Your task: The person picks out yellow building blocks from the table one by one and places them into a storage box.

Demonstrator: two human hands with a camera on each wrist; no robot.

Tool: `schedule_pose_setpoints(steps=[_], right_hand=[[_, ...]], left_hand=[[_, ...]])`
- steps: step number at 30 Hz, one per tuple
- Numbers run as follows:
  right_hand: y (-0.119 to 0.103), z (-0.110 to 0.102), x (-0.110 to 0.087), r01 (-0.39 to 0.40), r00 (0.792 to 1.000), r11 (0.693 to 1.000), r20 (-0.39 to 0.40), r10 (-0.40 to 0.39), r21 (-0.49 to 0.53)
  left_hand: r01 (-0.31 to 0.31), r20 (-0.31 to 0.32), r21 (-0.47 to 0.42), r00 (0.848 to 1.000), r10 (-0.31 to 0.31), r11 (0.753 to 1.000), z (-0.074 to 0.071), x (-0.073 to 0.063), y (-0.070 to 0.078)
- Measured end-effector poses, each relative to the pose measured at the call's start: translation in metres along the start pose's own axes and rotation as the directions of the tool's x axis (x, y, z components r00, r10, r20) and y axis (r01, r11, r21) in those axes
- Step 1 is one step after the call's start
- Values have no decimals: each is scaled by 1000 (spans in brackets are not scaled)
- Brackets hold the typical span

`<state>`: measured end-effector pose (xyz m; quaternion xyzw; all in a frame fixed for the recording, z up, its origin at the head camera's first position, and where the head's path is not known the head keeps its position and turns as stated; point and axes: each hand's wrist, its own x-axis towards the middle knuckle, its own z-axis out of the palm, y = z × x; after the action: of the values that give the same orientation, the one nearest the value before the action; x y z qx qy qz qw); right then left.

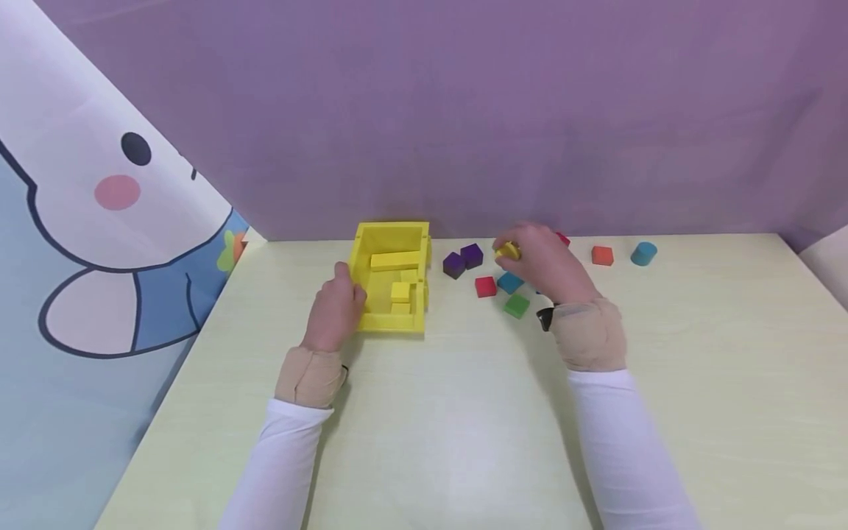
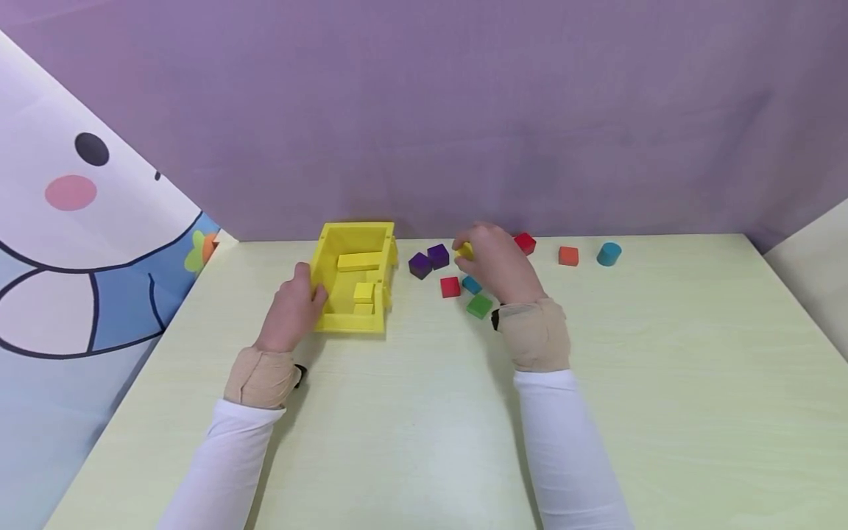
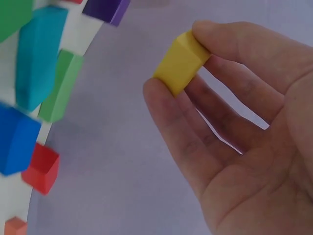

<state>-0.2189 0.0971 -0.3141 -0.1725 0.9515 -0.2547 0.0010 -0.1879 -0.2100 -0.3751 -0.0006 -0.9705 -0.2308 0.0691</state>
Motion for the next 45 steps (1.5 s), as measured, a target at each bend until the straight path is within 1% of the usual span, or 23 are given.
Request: schedule_pose_setpoints(steps=[4, 8, 13, 17, 21, 28, 33, 39, 41, 45], right_hand=[[-11, 6, 6, 15, 1000, 1000, 6, -15, 27], [-24, 14, 13, 19, 1000, 1000, 22, -19, 19], [-40, 19, 22, 20, 1000, 1000, 19, -21, 13], [-50, 23, 28, 35, 999, 999, 24, -35, 17], [-58, 29, 34, 64, 997, 998, 33, -65, 15], [-73, 36, 43, 150, 988, 989, 20, -150, 11], [-85, 46, 50, 170, 985, 985, 31, -170, -11], [-98, 58, 59, 245, 968, 969, 58, -243, -31], [-102, 62, 61, 258, 965, 965, 63, -255, -41], [-104, 66, 66, 256, 966, 964, 65, -252, -65]], left_hand=[[14, 7, 6, 1000, -14, 1000, 0, -1, -3], [19, 1, 10, 1000, -19, 1000, 0, -3, -6], [-9, -23, 5, 1000, 9, 1000, 1, -2, -4], [-19, -20, 9, 1000, 20, 1000, 1, -1, -2], [-17, -24, 9, 1000, 17, 1000, 1, -1, -1], [-20, -30, 8, 999, 20, 1000, 2, -1, -1], [-16, -32, 14, 999, 16, 1000, 2, -3, -2], [-19, -61, 18, 998, 20, 1000, 2, -4, -3], [-24, -66, 21, 998, 25, 1000, 2, -3, -2], [-35, -67, 28, 997, 37, 999, 3, -2, 0]])
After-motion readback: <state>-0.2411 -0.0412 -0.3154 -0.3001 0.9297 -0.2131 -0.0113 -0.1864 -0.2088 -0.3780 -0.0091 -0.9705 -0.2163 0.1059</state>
